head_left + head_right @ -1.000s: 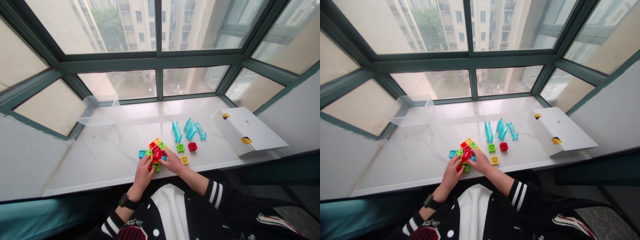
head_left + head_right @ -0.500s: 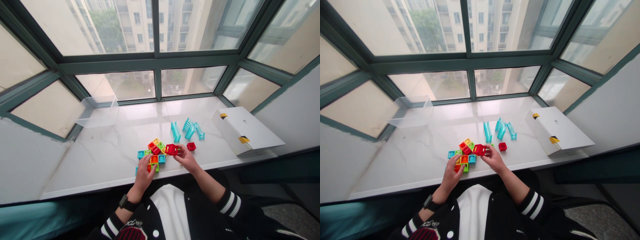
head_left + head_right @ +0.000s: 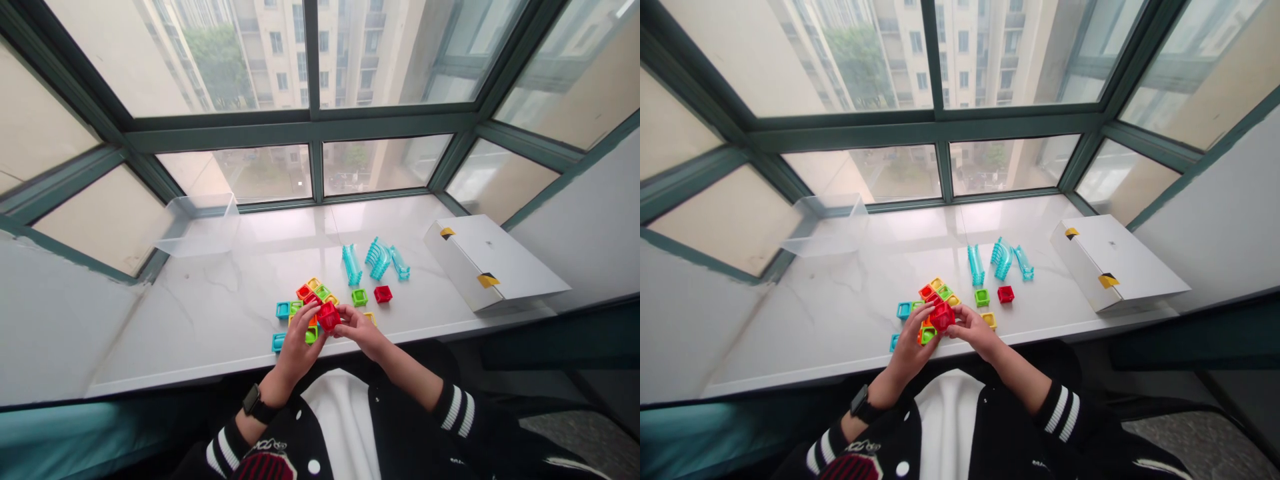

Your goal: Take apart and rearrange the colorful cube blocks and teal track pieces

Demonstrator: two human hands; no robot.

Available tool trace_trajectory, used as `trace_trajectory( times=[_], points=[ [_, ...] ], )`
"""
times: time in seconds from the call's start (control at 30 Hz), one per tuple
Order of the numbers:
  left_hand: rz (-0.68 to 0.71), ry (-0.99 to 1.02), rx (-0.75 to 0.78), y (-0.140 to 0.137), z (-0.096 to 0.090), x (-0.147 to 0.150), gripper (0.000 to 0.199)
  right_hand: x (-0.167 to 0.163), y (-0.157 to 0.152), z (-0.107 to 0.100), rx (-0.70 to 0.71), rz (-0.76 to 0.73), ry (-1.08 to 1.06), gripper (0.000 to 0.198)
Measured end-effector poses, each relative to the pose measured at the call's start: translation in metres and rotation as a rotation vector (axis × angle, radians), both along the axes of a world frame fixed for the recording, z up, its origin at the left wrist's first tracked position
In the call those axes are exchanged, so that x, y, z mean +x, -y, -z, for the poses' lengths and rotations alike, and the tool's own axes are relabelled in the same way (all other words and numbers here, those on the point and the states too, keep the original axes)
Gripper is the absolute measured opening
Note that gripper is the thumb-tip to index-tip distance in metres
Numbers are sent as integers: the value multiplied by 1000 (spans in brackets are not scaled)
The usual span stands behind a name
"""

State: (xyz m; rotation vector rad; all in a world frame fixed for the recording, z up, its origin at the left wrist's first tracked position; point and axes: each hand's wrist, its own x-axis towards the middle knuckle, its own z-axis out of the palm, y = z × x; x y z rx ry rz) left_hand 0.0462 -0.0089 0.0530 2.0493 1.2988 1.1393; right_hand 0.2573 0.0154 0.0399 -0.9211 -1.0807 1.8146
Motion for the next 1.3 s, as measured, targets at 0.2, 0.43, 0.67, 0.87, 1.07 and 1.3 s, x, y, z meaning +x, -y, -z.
trace_trajectory(
  times=[0.2,0.43,0.67,0.87,1.07,1.3],
  points=[
    [-13,36,-23,2,2,0,42,-1,2,11,-12,-62,48,57],
    [-55,69,-135,2,3,0,35,2,1,8,195,-37,190,73],
    [-64,31,-142,2,8,1,36,-5,6,-2,159,-45,238,74],
    [-12,21,-122,2,4,4,36,-5,4,3,173,5,238,71],
    [-2,29,-103,0,9,5,33,-4,4,3,246,29,270,72],
    [29,26,-126,0,12,3,45,1,1,-1,292,84,277,74]
  ],
)
